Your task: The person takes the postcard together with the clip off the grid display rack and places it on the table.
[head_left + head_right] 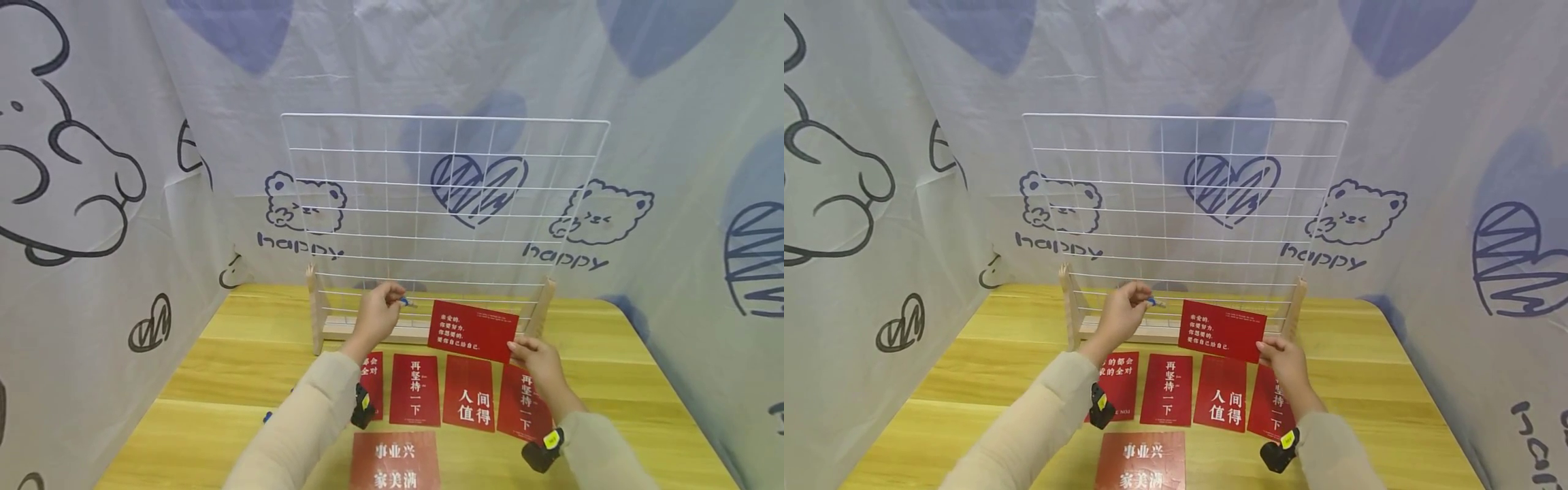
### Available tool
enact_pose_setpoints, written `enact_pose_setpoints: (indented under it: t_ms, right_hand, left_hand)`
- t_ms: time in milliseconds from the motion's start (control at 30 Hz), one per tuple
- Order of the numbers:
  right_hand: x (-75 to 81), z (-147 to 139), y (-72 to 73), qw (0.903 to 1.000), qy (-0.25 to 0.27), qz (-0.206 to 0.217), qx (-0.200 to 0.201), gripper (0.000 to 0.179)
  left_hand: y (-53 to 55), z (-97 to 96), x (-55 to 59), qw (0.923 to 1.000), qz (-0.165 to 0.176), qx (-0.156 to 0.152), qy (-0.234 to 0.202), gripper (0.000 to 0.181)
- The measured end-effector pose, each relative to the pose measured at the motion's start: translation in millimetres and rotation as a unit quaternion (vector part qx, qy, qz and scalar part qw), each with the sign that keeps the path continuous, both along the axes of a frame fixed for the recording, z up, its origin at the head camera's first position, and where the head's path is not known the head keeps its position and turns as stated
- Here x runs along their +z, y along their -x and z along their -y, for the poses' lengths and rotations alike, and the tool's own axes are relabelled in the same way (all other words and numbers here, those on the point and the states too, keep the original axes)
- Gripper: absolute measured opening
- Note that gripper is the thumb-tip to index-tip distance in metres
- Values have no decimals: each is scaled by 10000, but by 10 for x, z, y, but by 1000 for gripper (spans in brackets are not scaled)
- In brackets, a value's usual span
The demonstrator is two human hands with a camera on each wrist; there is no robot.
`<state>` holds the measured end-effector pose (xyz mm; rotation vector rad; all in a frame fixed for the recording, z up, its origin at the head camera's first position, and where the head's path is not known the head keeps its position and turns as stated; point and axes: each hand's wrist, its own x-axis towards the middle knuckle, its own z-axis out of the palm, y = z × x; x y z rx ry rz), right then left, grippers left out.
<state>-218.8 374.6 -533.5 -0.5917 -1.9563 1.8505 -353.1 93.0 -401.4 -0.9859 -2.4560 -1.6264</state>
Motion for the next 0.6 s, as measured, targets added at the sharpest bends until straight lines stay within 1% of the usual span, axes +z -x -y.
enact_pose_setpoints:
  t_ms: [33,100,133,167,233,267,333,367,400,500,567,600]
  right_hand:
    - [154,108,-68,10000,-4,27,25,30]
    - [370,277,-166,9999,-94,108,14,34]
    - [441,337,-202,9996,-140,226,7,36]
    - [412,336,-207,9995,-118,276,-41,36]
    - [227,243,-191,9996,83,274,-37,33]
    - [99,180,-167,9992,159,359,-84,31]
    - [-163,52,-122,9987,343,343,-135,26]
    - [-210,39,-138,9987,462,185,-50,21]
    - [-291,5,-130,9986,508,130,-51,20]
    - [-448,-23,-120,9984,516,-15,-233,23]
    - [-481,-2,-133,9980,505,9,-385,26]
    - [-563,-28,-109,9971,452,178,-582,31]
  left_hand:
    - [-11,8,-12,10000,5,7,-3,13]
    - [-30,24,-39,10000,-14,-5,-13,12]
    - [-41,32,-53,10000,-10,-8,-7,11]
    - [-52,43,-65,10000,-1,-16,-14,11]
    - [-72,66,-94,10000,12,-27,11,9]
    - [-81,79,-109,10000,47,-34,-1,9]
    - [-103,107,-137,9999,136,-3,3,7]
    - [-113,121,-152,9999,164,6,-11,7]
    - [-124,136,-168,9998,184,0,-26,7]
    - [-155,182,-215,9996,281,40,-82,6]
    - [-175,214,-245,9994,310,63,-129,7]
    - [-186,232,-258,9993,325,85,-146,7]
